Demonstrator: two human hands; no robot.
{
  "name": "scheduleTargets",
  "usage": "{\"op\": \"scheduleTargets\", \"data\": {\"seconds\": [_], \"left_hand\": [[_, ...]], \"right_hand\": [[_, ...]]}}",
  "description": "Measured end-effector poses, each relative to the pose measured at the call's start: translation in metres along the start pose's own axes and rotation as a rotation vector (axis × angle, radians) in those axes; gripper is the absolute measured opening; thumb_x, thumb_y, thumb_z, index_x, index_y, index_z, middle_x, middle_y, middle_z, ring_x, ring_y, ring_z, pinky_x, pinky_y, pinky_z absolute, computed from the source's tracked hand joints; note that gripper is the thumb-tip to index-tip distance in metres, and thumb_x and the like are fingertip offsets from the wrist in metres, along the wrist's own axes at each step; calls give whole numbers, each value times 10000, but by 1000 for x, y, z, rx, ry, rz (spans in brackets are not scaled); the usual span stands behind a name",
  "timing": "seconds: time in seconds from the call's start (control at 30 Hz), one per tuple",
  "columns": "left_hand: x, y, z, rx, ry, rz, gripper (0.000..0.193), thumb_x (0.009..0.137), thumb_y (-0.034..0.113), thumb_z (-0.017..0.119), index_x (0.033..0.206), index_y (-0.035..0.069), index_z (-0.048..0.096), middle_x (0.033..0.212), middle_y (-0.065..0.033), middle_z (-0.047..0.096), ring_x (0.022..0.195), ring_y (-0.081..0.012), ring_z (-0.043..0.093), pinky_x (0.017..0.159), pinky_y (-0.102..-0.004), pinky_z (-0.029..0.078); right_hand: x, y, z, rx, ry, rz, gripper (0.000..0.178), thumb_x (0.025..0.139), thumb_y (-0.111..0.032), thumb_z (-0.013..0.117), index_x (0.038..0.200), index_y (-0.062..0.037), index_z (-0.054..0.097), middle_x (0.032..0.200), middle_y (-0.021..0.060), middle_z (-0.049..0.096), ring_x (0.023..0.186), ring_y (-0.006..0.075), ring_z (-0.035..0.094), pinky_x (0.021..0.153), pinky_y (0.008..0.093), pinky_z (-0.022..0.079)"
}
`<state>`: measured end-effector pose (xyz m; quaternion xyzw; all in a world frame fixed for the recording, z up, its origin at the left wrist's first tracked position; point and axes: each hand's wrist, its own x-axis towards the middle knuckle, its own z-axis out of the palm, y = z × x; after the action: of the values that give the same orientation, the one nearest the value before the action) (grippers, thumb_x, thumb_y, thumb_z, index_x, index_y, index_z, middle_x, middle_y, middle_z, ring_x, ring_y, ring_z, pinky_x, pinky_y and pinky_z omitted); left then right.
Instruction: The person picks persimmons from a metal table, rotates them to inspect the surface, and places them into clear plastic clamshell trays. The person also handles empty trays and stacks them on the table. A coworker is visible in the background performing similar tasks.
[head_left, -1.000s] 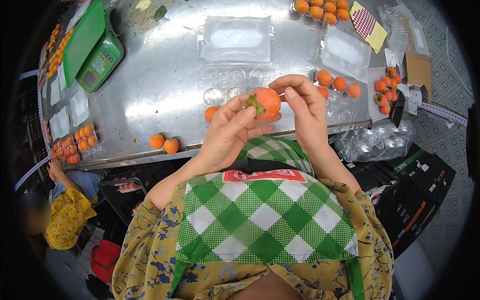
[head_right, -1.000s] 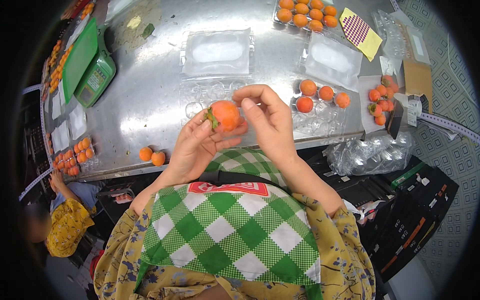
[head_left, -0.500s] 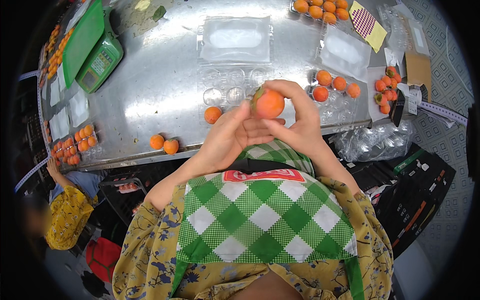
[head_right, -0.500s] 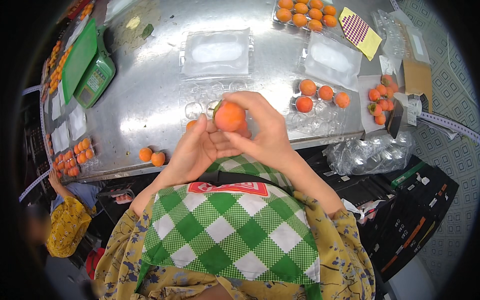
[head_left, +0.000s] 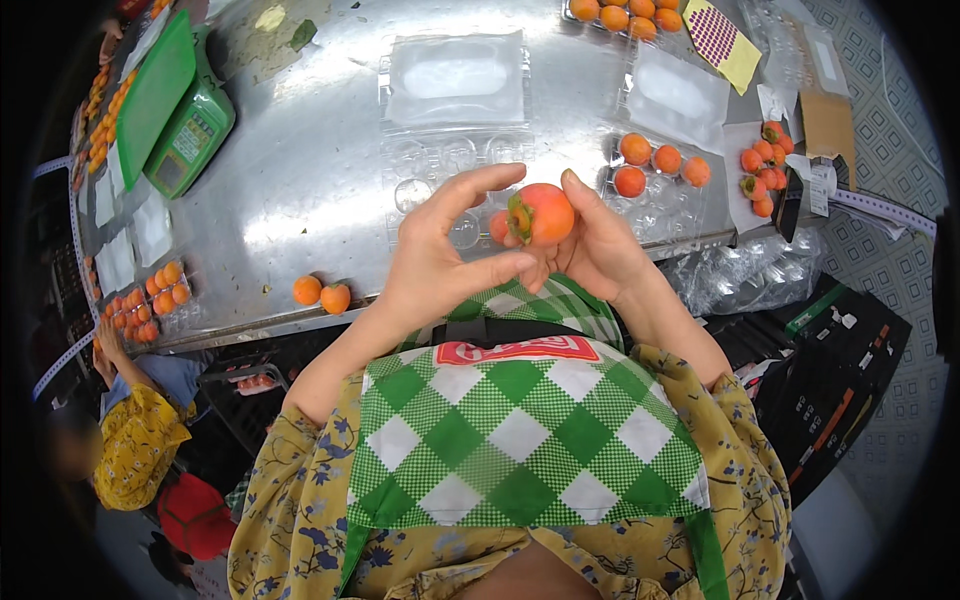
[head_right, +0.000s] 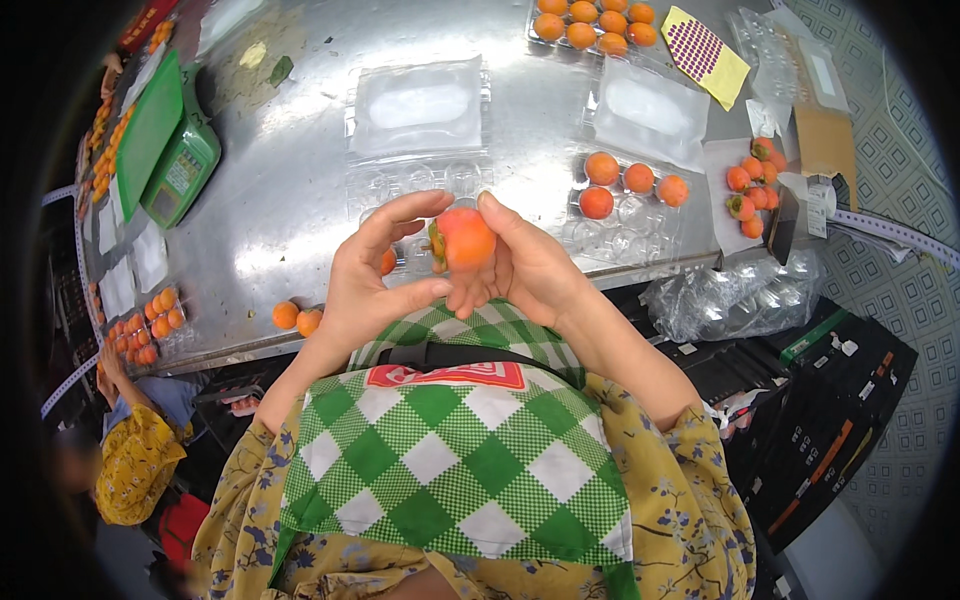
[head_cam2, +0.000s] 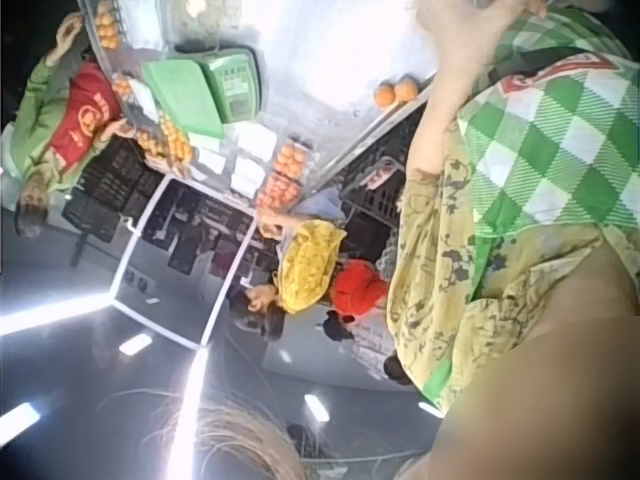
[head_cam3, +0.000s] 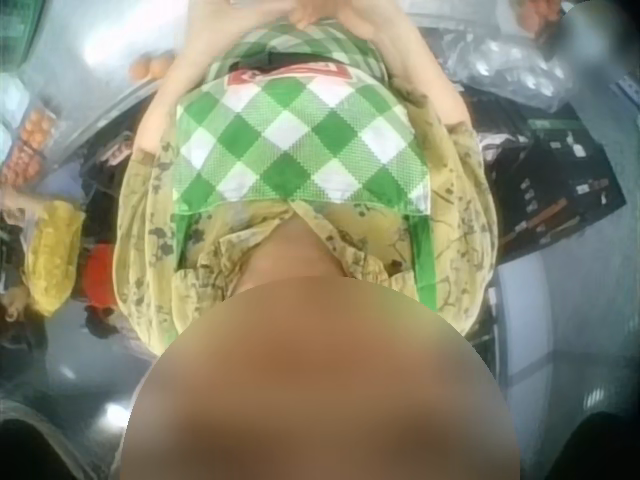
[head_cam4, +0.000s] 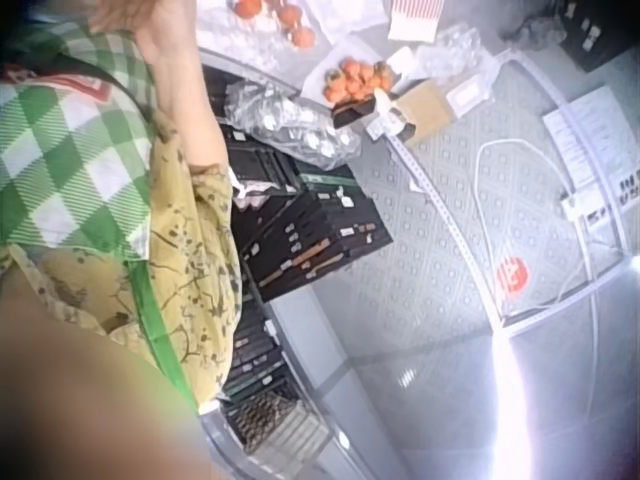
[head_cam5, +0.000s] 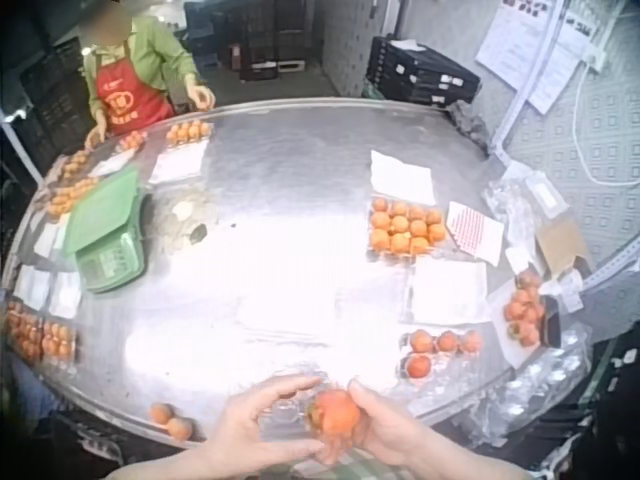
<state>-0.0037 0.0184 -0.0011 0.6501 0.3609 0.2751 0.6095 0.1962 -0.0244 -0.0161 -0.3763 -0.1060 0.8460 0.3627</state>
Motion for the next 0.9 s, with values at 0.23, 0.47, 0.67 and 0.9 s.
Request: {"op": "scheduleTargets", "data": {"seconds": [0.23,0.47,0.67,0.9], "left_hand": [[-2,10,8,149,114,47,593,689,158,818,1226,41,596,1180,-105,637,1088,-236,607,898,-340,484],[-1,3,11,372,211,313,590,611,60,817,1169,43,627,1117,-107,661,1042,-258,631,821,-323,514],[-2,0,13,395,273,340,580,598,41,818,1149,39,634,1112,-113,662,1047,-271,631,848,-343,518],[-1,-6,13,384,300,440,618,584,36,842,1158,24,613,1123,-121,656,1058,-280,628,916,-406,501]], "right_hand": [[0,0,0,-230,-19,-82,603,978,-502,376,1215,34,518,1117,171,624,902,236,661,714,343,554],[-4,-4,18,-435,78,-237,391,922,-345,589,1126,-11,585,972,44,617,824,87,579,648,222,476],[-12,-11,22,-412,-11,-246,438,860,-151,619,1250,4,493,1063,55,593,906,96,572,707,235,470],[-16,-15,23,-388,-73,-244,541,850,-150,602,1338,1,423,1156,81,581,988,119,569,748,246,479]]}}
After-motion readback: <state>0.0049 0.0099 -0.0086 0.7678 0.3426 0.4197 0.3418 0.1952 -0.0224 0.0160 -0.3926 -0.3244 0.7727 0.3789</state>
